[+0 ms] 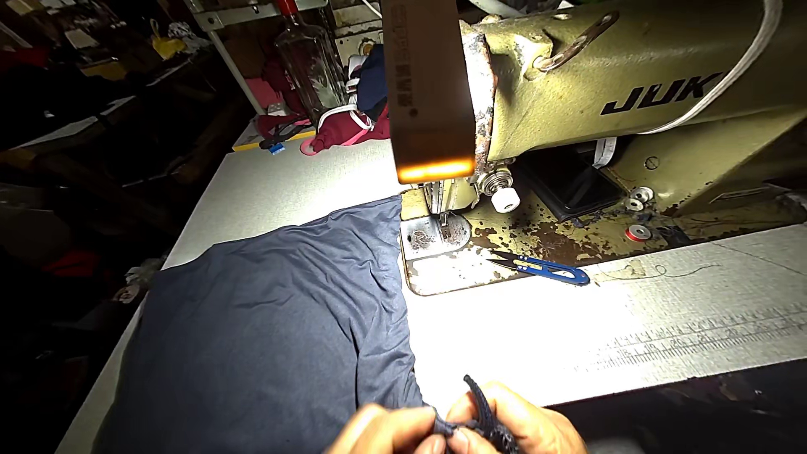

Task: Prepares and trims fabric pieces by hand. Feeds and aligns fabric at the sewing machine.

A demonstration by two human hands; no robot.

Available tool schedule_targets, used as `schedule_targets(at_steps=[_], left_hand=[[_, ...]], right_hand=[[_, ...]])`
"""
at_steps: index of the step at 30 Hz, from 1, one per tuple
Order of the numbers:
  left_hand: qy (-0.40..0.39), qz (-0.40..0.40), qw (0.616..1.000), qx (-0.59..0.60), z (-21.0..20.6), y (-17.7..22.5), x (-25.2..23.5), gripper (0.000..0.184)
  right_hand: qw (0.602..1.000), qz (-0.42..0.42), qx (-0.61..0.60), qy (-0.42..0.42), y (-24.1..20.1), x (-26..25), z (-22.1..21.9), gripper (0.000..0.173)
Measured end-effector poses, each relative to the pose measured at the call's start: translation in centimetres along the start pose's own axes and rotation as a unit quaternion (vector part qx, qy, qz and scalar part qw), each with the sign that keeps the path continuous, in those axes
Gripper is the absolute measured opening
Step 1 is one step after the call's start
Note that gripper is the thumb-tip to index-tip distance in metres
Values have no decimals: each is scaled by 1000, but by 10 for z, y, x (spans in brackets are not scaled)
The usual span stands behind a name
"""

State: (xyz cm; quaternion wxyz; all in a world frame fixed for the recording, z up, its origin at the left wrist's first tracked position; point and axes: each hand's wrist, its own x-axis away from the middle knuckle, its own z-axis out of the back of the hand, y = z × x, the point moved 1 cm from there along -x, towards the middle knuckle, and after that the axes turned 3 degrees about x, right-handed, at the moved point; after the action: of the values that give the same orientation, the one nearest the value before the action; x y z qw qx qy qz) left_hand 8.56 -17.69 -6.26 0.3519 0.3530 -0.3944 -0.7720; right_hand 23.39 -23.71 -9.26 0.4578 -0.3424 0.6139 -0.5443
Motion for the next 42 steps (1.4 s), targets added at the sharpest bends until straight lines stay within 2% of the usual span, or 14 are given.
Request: schedule_targets(at_steps=[3,5,8,11,13,15,17,20,25,30,34,36,39,42], left_hand=[[-101,-28,992,-69,18,-10,-28,23],[-186,-44,981,-27,25,-15,-43,13],[-232,-23,972,8,22,-17,-56,11],[-207,-40,973,-90,5,-31,-66,19],[-172,-73,960,-209,-11,-44,-72,23],[-168,-70,944,-274,-23,-52,-77,24],[-180,-47,941,-284,-25,-52,-83,25],[-185,-34,942,-278,-23,-50,-87,27],[-193,-33,935,-294,-20,-47,-88,28],[-170,-16,904,-393,-23,-25,-72,30],[-90,-5,917,-387,-27,-32,-60,24],[-87,-32,928,-361,-26,-46,-67,27],[-65,-139,930,-333,-27,-78,-97,35],[-85,-186,927,-314,-30,-95,-139,36]], right_hand=[[1000,0,-2,-4,0,-3,2,9],[1000,3,-3,-9,1,-5,4,9],[999,-16,51,-12,1,-10,9,11],[967,4,255,-6,9,-18,17,19],[909,59,412,13,21,-24,21,25],[861,94,498,52,33,-28,25,28],[848,106,512,85,37,-29,27,26],[856,159,483,91,41,-26,32,15],[857,272,436,-30,44,-25,40,25],[855,255,445,-85,39,-28,48,29],[852,233,456,-106,31,-31,48,29],[843,234,470,-114,28,-38,45,29],[792,278,536,-96,33,-60,40,28],[752,307,578,-76,37,-92,41,28]])
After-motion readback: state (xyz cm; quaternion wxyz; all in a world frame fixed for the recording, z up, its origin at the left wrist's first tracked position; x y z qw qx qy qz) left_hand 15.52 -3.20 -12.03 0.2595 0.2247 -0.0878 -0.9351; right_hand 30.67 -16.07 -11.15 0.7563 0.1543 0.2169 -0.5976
